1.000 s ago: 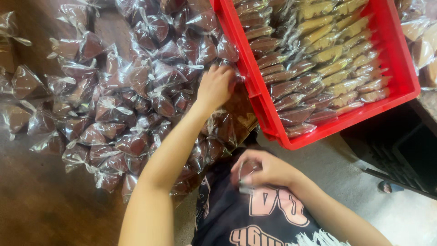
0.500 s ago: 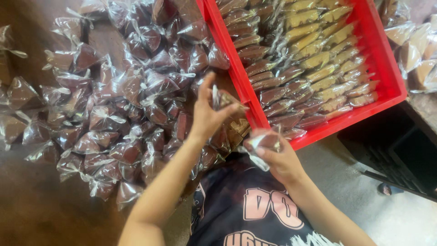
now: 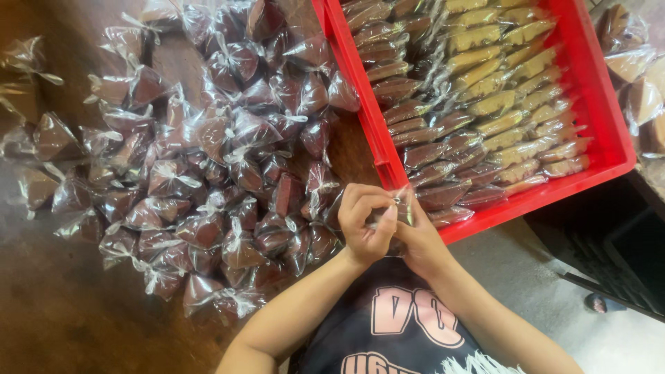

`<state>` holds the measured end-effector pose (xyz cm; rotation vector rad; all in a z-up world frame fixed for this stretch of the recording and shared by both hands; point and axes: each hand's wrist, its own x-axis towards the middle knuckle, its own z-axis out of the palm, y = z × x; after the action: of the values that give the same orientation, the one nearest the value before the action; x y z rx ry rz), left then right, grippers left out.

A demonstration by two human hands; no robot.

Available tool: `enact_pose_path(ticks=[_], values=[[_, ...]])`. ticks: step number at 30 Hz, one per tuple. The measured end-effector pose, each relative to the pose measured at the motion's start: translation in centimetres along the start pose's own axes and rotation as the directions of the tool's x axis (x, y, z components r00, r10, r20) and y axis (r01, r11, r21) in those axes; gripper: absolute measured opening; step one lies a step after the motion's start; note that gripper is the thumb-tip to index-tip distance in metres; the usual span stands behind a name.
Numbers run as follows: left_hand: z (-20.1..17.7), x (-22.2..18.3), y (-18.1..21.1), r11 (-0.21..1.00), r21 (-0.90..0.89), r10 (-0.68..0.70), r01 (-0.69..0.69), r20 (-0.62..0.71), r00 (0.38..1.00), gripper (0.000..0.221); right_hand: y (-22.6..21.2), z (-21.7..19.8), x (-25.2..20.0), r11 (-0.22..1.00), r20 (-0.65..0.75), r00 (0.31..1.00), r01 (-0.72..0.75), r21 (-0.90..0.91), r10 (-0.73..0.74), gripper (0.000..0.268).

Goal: The person sorts and arranges packaged bakery slices on tables and packs them neatly into a plastic crate by hand.

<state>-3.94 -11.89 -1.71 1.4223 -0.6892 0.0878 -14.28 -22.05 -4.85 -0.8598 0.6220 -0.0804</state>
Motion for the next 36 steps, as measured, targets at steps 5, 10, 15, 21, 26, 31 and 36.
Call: enact_pose_path(ticks=[5, 10, 15, 21, 26, 31, 36], values=[[2.2, 0.4, -0.4, 0.985, -0.155, -0.087, 0.068, -0.118, 0.989, 0.011, -3.5, -0.8, -1.4, 0.997, 0.025, 0.998, -0.049, -0.052, 0.050, 0.058], [3.7, 1.3, 0.9, 0.986, -0.144, -0.091, 0.080, -0.074, 0.993, 0.009, -10.6, -2.8, 0.2, 0.916, 0.019, 0.997, 0.072, -0.393, -0.070, 0.065], [1.9, 2.3, 1.0, 0.989, -0.119, -0.094, 0.086, -0.066, 0.993, 0.012, -18.2, -6.0, 10.0, 0.317, 0.292, 0.848, 0.452, -0.834, -0.442, 0.098], [-0.3, 0.2, 0.5, 0.973, 0.012, -0.228, 0.230, -0.093, 0.969, 0.020, -17.8, -7.2, 20.1, -0.549, 0.522, 0.847, 0.391, -0.739, -0.100, 0.085], [-3.0, -2.5, -0.3, 0.952, 0.150, -0.226, 0.265, -0.233, 0.946, 0.023, -16.8, -7.6, 23.4, -0.710, 0.625, 0.777, 0.477, -0.518, 0.066, 0.059], [-5.4, -5.1, 0.5, 0.895, 0.188, -0.288, 0.404, -0.447, 0.847, 0.027, -17.1, -8.0, 22.7, -0.705, 0.461, 0.794, 0.584, -0.401, 0.396, 0.051], [-5.1, -5.6, 0.5, 0.879, 0.158, -0.312, 0.450, -0.523, 0.793, 0.037, -16.5, -8.1, 23.8, -0.690, 0.531, 0.777, 0.588, -0.422, 0.338, 0.043]])
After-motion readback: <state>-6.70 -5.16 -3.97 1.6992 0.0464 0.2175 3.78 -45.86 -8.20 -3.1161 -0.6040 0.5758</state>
